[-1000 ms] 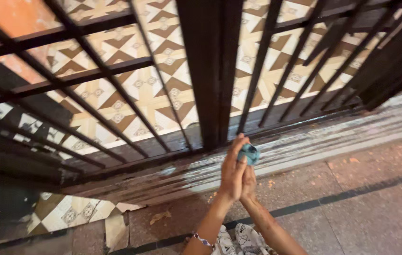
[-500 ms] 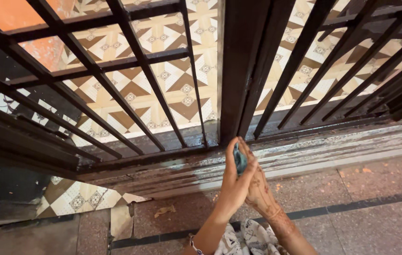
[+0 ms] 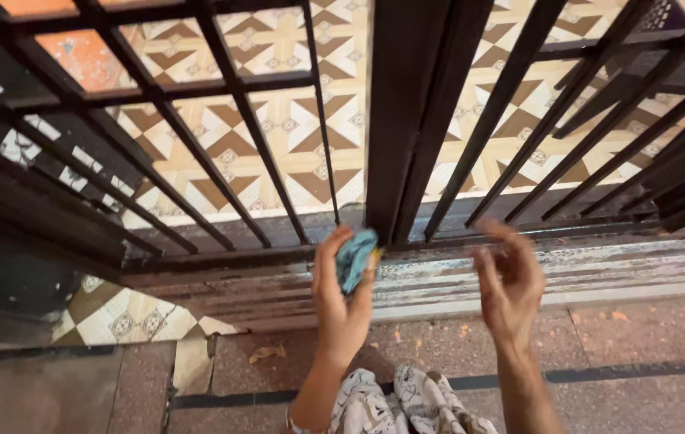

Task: The person wipes the vertical bars and the latch of a metal security gate using a blue cloth.

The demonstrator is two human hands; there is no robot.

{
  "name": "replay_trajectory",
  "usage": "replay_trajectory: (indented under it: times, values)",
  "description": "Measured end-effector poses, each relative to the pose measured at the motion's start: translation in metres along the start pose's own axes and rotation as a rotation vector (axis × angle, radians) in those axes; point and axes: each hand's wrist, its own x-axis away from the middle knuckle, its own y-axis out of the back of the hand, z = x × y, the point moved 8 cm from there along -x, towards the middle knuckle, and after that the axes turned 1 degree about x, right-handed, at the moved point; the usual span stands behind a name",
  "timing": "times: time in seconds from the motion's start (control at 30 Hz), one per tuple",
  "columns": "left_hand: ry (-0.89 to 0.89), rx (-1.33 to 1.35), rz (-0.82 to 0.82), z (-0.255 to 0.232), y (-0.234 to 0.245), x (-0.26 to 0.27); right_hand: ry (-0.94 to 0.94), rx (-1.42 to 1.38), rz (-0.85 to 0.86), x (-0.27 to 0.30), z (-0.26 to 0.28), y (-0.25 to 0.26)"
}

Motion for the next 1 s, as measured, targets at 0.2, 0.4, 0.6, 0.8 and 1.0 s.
replay_trajectory:
  times: [0.2,0.4,0.6,0.8,1.0]
  values:
    - [-0.647,-0.416,-0.094,-0.074,-0.043,-0.066,0.501,0.426,-0.397,-0.059,0.029,-0.041]
    - [-0.869,-0.942,-0.021,-0.017,-0.097,-0.098,0.424,0.067,-0.228,-0.060,-0.073,-0.110]
    - [-0.848,-1.041,-0.015,0.046,-0.103,-0.063,0.542,0.106,-0.269,-0.062,-0.091,-0.112]
    - [-0.843,-1.141,0.066,0.123,-0.100,-0.005,0.475,0.064,-0.210,-0.059,-0.114,-0.110]
    - [-0.803,-1.177,0.171,0.175,-0.102,0.030,0.462,-0.011,-0.196,-0.066,-0.109,-0.112]
